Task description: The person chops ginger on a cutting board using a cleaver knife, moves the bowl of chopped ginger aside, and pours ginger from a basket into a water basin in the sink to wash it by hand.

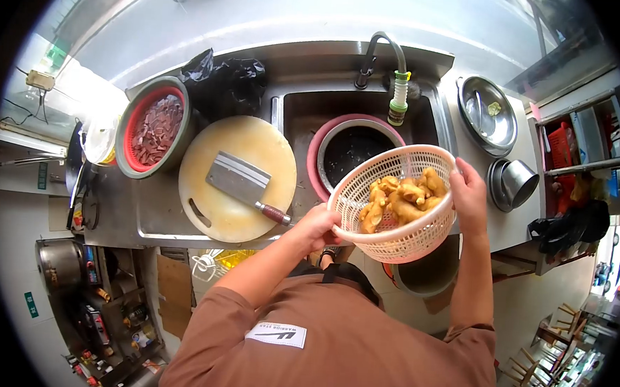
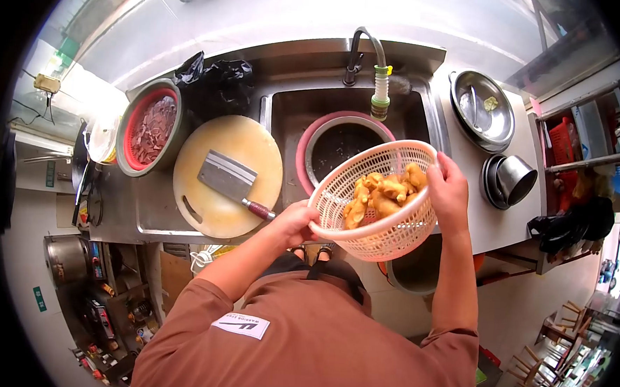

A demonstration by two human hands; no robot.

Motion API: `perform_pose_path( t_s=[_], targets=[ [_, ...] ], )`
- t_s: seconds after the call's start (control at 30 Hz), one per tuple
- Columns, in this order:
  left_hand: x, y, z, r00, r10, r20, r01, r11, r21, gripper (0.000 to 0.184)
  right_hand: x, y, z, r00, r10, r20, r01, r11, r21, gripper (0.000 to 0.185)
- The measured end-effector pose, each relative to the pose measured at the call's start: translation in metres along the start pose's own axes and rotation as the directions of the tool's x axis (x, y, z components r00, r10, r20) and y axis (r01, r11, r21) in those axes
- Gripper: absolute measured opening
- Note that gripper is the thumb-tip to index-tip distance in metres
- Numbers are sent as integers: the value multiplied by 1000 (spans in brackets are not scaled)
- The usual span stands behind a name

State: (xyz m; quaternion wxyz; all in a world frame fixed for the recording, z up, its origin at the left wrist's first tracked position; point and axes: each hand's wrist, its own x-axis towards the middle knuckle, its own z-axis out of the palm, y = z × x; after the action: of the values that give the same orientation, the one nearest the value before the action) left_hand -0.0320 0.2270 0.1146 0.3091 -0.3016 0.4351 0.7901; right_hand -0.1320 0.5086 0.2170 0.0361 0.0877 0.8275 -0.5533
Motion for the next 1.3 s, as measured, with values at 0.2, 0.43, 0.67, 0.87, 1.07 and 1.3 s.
perform_pose_path(
  t_s=[0.2,0.43,0.67,0.87,1.07,1.3],
  targets=[
    [54,-31,-22,886,-330,325,421,867,-266,17,76,-43,51,998,-53,25,58,818,-572,45],
    [67,-17,-2,795,-360,488,513,828,-226,19,100,-69,71,1000,8,4,-3,710,-705,38],
    [51,-6,-16,882,-329,338,386,915,-116,20,77,-67,69,991,-128,-26,87,793,-603,37],
    [47,-2,-25,902,-309,303,352,930,-101,19,62,-47,51,984,-145,-105,69,847,-527,33],
    [15,22,-33,951,-222,213,209,974,84,27,35,-25,29,983,-60,-172,13,965,-263,30],
    [-64,49,-75,919,380,103,-393,904,171,59,-50,-24,54,992,-52,-117,66,991,116,36]
  ],
)
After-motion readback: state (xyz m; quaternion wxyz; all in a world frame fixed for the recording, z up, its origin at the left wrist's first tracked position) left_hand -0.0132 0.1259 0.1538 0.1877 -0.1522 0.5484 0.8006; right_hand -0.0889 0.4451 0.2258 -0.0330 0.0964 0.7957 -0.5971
